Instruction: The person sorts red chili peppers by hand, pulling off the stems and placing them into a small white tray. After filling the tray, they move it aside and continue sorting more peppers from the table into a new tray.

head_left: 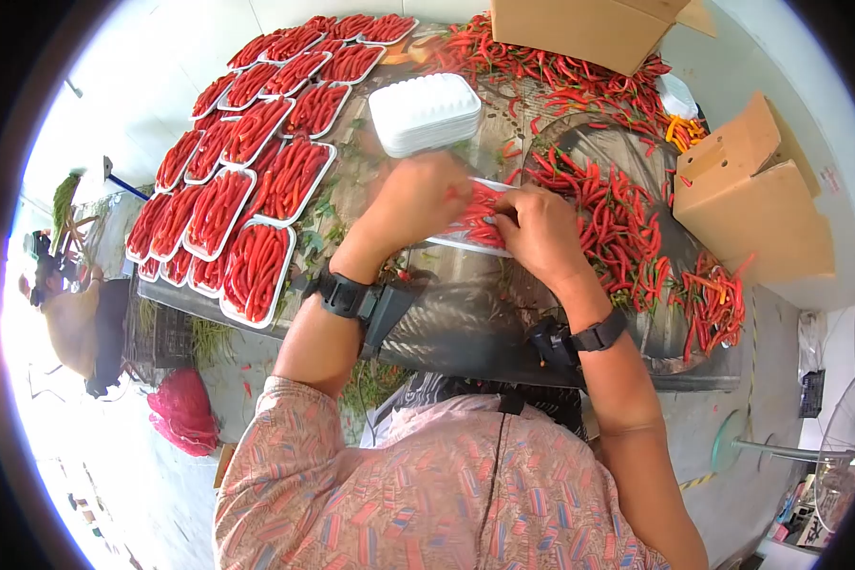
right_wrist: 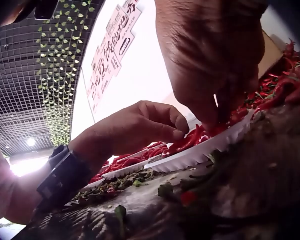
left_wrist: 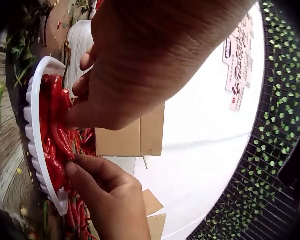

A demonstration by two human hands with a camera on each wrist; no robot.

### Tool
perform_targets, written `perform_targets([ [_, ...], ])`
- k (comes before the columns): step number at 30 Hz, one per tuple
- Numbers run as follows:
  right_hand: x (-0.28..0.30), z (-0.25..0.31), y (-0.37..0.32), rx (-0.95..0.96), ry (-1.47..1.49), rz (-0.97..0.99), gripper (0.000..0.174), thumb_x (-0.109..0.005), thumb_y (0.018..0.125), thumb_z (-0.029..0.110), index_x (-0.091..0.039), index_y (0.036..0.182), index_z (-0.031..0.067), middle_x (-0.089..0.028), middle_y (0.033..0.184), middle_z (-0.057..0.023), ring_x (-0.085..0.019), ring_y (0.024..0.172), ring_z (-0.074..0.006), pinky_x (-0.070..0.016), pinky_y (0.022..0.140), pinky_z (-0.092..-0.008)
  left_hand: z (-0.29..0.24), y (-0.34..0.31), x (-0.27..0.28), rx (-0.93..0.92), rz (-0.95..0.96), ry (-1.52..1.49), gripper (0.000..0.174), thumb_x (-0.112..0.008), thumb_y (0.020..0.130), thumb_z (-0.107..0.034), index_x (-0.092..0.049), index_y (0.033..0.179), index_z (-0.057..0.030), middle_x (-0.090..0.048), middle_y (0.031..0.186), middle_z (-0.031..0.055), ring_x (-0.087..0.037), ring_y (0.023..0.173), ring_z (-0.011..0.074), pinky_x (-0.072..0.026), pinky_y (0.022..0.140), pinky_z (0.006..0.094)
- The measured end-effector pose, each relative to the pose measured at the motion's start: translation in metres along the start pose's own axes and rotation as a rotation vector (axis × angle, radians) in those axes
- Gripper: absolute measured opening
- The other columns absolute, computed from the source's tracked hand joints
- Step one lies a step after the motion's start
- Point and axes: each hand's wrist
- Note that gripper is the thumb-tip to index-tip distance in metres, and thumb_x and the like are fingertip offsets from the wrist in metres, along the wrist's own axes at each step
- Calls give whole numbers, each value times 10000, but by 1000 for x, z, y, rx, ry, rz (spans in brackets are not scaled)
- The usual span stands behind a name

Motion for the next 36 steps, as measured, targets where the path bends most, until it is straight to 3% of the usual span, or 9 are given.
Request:
perform_targets([
  [6,21,-22,5,-123,168,-101,155,-697,786,108,-694,911,16,-688,850,-162,-684,750,-288,-518,676,-352,-2,-1,2,62,0,32,85,-669,702,-37,-635,780,-35,-619,808,121,-619,778,292,-491,722,372],
  [7,27,-30,6,-176,163,-132,148,-660,802,162,-684,888,44,-667,844,-182,-642,793,-368,-506,700,-451,-3,-2,2,81,-19,17,88,-669,706,-39,-638,789,-32,-624,811,122,-623,778,291,-493,721,370],
  [11,19,-80,10,-201,-135,-152,149,-662,787,149,-690,907,64,-663,879,-162,-641,829,-356,-506,715,-460,-4,0,2,129,-41,4,100,-668,723,-46,-652,819,-23,-638,823,127,-634,787,288,-497,726,364],
  [15,16,-78,11,-205,-353,-113,138,-668,773,137,-686,889,65,-640,859,-141,-632,839,-348,-507,712,-455,-5,-1,3,126,-64,-6,104,-662,729,-45,-656,829,-17,-642,825,130,-638,787,285,-499,728,360],
  [20,18,-85,7,-166,-247,-175,114,-670,773,136,-688,865,70,-638,847,-136,-629,832,-341,-503,695,-446,-2,0,1,135,-75,-23,102,-655,738,-38,-649,830,6,-649,832,134,-650,792,271,-504,736,353],
  [25,37,-46,9,-202,-52,-206,91,-675,772,135,-697,848,90,-662,826,-125,-635,802,-331,-498,685,-430,-11,2,1,149,-136,-82,121,-677,758,-33,-649,867,13,-650,838,121,-646,785,237,-503,731,334],
  [27,36,-24,11,-76,79,-175,129,-689,774,101,-699,886,37,-697,792,-117,-680,721,-273,-518,661,-351,-15,3,1,124,-181,-85,135,-684,764,-32,-651,887,12,-650,845,118,-643,782,228,-503,728,329],
  [30,29,2,14,-41,105,-84,137,-687,756,74,-697,887,31,-698,825,-124,-685,750,-258,-522,685,-343,-19,3,5,43,-212,-126,175,-690,768,-40,-652,932,7,-649,876,117,-637,797,225,-501,732,325],
  [36,16,7,17,-43,190,-70,148,-693,762,62,-696,901,12,-697,816,-137,-686,722,-237,-524,676,-324,-15,3,8,37,-225,-106,176,-678,781,-52,-651,943,8,-648,892,119,-637,822,239,-505,749,337],
])
Point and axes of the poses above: each hand's wrist, its own y-axis towards the middle knuckle, its own x-axis out of the back of the hand, z = x × y
